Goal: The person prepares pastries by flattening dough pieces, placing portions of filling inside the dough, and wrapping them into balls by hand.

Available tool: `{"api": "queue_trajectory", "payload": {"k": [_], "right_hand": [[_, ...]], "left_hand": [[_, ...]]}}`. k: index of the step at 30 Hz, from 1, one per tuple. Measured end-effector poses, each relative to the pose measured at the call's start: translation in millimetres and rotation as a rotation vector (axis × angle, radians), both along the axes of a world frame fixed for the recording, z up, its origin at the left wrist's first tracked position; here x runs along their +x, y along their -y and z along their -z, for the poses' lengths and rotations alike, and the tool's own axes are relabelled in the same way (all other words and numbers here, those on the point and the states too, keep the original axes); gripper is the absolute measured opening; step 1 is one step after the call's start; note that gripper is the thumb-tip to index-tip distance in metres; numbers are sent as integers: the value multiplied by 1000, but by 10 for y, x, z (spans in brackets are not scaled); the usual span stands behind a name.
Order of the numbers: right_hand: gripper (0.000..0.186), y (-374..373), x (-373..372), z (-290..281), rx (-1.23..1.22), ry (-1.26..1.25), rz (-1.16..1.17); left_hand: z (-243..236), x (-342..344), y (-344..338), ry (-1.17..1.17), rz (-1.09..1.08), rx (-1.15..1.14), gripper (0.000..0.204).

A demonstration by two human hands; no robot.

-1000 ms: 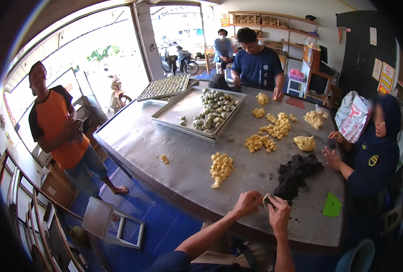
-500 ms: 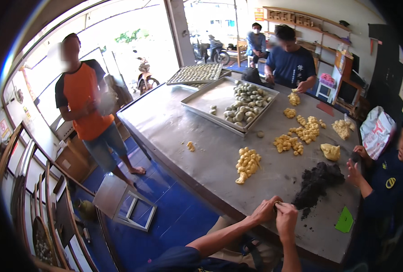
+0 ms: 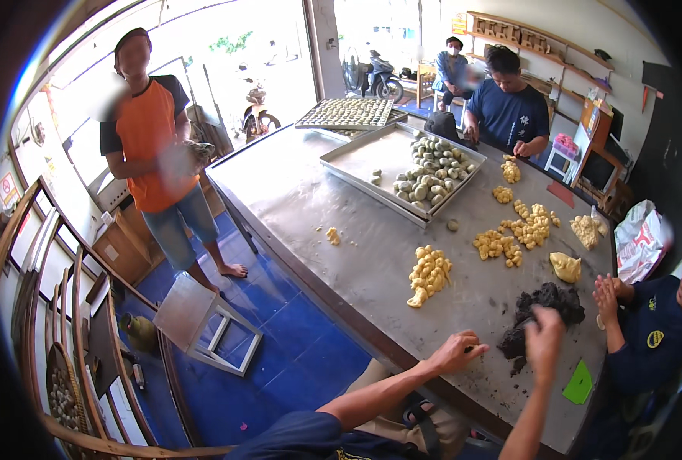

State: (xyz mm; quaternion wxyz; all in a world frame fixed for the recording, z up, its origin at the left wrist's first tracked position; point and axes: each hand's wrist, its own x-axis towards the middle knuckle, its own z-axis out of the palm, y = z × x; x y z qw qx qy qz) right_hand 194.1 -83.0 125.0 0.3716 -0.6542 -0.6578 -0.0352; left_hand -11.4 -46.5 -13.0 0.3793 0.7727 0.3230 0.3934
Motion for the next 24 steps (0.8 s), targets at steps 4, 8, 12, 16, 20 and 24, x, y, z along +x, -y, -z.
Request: {"api": "queue_trajectory", "payload": {"k": [4, 8, 12, 16, 20, 24], "right_hand": [[22, -264, 639, -920, 185, 289, 141], [24, -796, -297, -1320, -181, 173, -519], [24, -1334, -934, -1302, -320, 349, -574], [24, -2143, -226, -1026, -190, 626, -176], [33, -1764, 549, -936, -516, 685, 38], [26, -896, 797, -589, -674, 445, -552]], "left_hand": [[-137, -80, -34, 112, 9, -177, 38], [28, -373, 12, -244, -46, -396, 33], [-31, -258, 168, 158, -188, -170, 31], [117, -155, 40, 236, -136, -74, 29], [116, -241, 35, 179, -83, -368, 33], [49, -298, 98, 317, 0, -514, 38]]}}
